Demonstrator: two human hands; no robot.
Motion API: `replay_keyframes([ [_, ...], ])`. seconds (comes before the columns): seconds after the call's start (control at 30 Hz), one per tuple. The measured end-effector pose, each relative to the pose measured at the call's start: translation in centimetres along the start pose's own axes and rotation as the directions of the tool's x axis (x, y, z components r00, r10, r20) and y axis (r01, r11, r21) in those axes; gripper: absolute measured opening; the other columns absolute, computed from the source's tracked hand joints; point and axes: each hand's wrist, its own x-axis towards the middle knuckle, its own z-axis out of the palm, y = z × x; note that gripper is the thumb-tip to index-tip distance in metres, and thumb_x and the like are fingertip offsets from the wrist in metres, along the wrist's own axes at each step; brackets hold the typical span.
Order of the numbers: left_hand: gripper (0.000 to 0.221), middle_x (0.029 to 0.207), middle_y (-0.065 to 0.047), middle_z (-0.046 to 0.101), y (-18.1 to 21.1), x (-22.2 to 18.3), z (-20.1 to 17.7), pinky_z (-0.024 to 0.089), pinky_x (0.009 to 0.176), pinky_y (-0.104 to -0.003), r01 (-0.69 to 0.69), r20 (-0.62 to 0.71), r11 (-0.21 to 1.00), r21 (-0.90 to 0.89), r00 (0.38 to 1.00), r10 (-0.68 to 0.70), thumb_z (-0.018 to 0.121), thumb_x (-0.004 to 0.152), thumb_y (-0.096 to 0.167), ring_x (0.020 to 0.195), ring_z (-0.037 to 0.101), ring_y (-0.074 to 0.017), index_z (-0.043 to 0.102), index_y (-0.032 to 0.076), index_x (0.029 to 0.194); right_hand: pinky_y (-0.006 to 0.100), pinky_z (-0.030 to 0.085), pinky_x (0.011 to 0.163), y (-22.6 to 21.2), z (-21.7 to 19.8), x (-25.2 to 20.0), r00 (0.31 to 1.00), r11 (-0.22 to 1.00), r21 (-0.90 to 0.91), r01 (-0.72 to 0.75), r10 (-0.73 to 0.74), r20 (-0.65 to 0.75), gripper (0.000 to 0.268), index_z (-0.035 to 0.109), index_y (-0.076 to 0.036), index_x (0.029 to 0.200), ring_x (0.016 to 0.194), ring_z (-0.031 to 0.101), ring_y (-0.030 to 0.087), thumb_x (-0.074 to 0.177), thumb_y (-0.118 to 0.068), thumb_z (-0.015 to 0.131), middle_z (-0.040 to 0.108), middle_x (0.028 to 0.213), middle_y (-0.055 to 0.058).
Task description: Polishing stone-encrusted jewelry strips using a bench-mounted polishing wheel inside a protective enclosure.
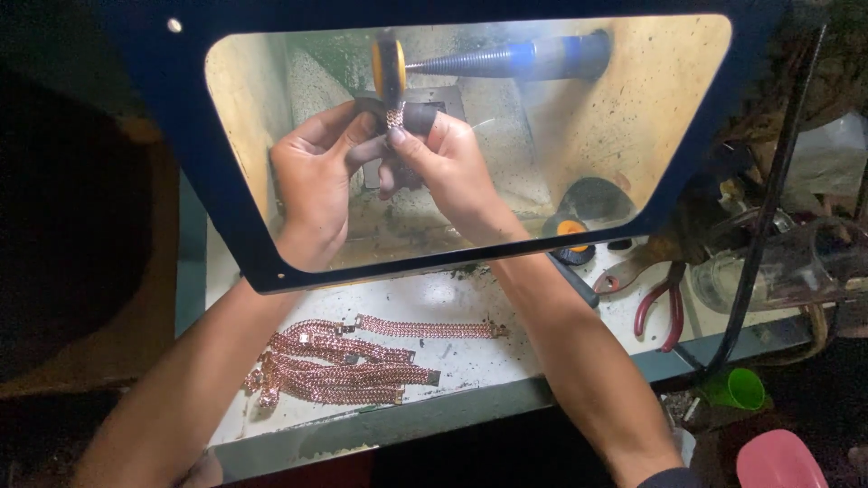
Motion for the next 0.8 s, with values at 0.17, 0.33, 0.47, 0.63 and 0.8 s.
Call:
replay_keyframes([
  [0.17, 0.029, 0.099, -0.017, 0.079, 0.4, -0.3, 0.1, 0.071, 0.071, -0.035, -0.006, -0.005, 0.999, 0.037, 1.000, 0.006, 0.085, 0.087, 0.019, 0.083, 0.080, -0.0243, 0.075, 0.000, 0.107, 0.031, 0.062, 0.056, 0.2, -0.1, 0.0, 1.000, 1.000, 0.007, 0.008, -0.008, 0.000, 0.025, 0.068, -0.003, 0.092, 0.061, 0.074, 0.019, 0.105, -0.022, 0.059, 0.071, 0.071, 0.012],
  [0.33, 0.031, 0.100, -0.016, 0.079, -0.5, 0.4, -1.0, 0.070, 0.074, -0.036, -0.021, 0.002, 0.997, 0.078, 1.000, 0.021, 0.085, 0.088, 0.022, 0.087, 0.081, -0.0248, 0.075, 0.001, 0.108, 0.030, 0.062, 0.057, 0.7, -0.3, 0.1, 1.000, 0.999, -0.029, 0.029, -0.028, 0.010, 0.029, 0.068, -0.003, 0.091, 0.058, 0.074, 0.020, 0.107, -0.025, 0.056, 0.073, 0.071, 0.015],
  [0.47, 0.033, 0.100, -0.014, 0.079, -0.6, 0.0, -0.9, 0.067, 0.077, -0.033, -0.033, -0.008, 0.993, 0.113, 0.999, 0.034, 0.085, 0.089, 0.024, 0.088, 0.077, -0.0172, 0.075, 0.002, 0.111, 0.031, 0.061, 0.054, 1.5, -0.5, 0.1, 0.999, 0.999, 0.044, 0.020, -0.021, 0.027, 0.025, 0.065, -0.004, 0.094, 0.054, 0.073, 0.021, 0.107, -0.023, 0.057, 0.073, 0.075, 0.017],
  [0.63, 0.033, 0.101, -0.012, 0.080, 1.1, -1.0, 0.1, 0.067, 0.079, -0.033, -0.018, -0.012, 0.994, 0.111, 1.000, 0.019, 0.084, 0.089, 0.026, 0.091, 0.077, -0.0160, 0.076, 0.004, 0.110, 0.035, 0.062, 0.055, 0.6, -0.3, -0.2, 0.998, 0.996, 0.087, -0.020, 0.015, 0.055, 0.020, 0.066, -0.002, 0.100, 0.056, 0.073, 0.023, 0.106, -0.019, 0.057, 0.073, 0.079, 0.017],
  [0.8, 0.032, 0.101, -0.012, 0.079, 1.1, -0.9, -0.1, 0.067, 0.067, -0.030, -0.017, -0.014, 0.996, 0.093, 1.000, 0.019, 0.081, 0.091, 0.025, 0.083, 0.078, -0.0183, 0.075, 0.003, 0.113, 0.040, 0.063, 0.058, 0.2, -0.2, -0.3, 0.993, 0.990, 0.128, -0.049, 0.036, 0.108, 0.019, 0.063, 0.003, 0.103, 0.061, 0.073, 0.026, 0.105, -0.015, 0.058, 0.070, 0.080, 0.019],
])
